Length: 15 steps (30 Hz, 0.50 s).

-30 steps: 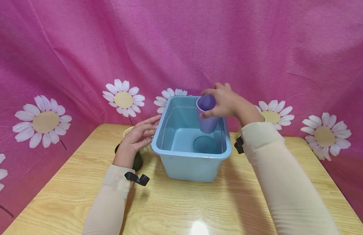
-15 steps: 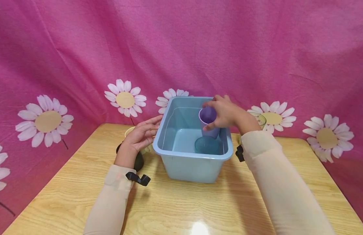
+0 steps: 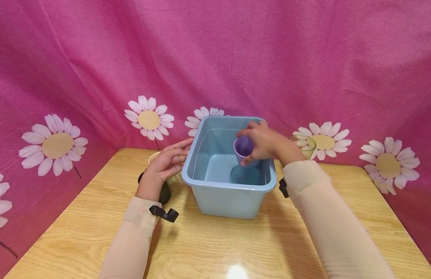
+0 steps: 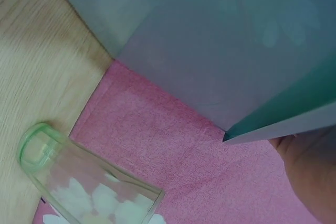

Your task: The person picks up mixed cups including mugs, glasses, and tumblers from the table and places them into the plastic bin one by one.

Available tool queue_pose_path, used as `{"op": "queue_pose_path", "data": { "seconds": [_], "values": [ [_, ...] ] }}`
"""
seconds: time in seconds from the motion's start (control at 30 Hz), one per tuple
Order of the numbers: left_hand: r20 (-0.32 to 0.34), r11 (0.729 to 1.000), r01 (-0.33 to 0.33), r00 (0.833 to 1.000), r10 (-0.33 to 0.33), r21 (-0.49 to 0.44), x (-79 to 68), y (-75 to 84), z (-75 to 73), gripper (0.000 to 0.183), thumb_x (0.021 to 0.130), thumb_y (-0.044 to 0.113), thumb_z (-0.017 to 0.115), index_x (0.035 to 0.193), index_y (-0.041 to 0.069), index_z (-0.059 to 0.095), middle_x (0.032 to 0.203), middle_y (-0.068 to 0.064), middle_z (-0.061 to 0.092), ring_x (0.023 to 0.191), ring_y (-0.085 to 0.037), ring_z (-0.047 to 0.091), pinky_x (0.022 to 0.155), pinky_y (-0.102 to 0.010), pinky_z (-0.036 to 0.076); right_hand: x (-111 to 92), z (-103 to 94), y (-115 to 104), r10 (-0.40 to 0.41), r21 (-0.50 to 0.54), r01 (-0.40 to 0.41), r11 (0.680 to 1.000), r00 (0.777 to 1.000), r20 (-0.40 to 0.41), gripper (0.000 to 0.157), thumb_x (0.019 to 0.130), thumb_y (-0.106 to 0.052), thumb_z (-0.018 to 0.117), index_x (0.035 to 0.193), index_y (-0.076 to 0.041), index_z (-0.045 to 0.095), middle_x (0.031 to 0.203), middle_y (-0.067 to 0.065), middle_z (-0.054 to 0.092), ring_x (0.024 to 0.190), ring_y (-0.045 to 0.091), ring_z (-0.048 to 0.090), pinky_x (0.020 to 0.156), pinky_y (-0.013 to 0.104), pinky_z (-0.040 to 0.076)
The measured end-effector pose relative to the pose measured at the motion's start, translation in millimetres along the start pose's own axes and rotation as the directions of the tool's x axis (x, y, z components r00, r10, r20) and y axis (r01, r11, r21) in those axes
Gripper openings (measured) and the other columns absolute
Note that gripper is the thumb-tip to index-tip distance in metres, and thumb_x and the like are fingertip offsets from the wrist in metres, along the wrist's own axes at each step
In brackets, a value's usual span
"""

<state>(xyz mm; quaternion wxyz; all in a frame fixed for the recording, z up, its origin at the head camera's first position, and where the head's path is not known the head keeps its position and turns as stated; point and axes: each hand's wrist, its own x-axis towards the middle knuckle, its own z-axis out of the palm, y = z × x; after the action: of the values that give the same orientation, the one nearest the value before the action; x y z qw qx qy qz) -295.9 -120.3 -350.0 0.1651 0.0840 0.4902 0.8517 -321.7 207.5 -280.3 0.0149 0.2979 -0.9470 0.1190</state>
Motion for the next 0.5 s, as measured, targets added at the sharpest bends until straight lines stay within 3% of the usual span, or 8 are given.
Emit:
{"op": "queue_pose_path", "data": {
  "seconds": [0.5],
  "values": [
    [-0.006,1.0,0.001,1.0,-0.001,0.008,-0.3,0.4,0.8,0.054,0.102,-0.005,0.049,0.154,0.005,0.046,0.151,-0.017,0.049,0.102,-0.02,0.067,0.083,-0.035,0.058,3.0,10.0,6.7,-0.085,-0.064,0.09,0.994,0.993,0.078,0.089,0.062,-0.045,0.097,0.139,-0.016,0.064,0.134,0.015,0.055,0.12,0.036,0.045,0.092,0.055,0.051]
  ]
}}
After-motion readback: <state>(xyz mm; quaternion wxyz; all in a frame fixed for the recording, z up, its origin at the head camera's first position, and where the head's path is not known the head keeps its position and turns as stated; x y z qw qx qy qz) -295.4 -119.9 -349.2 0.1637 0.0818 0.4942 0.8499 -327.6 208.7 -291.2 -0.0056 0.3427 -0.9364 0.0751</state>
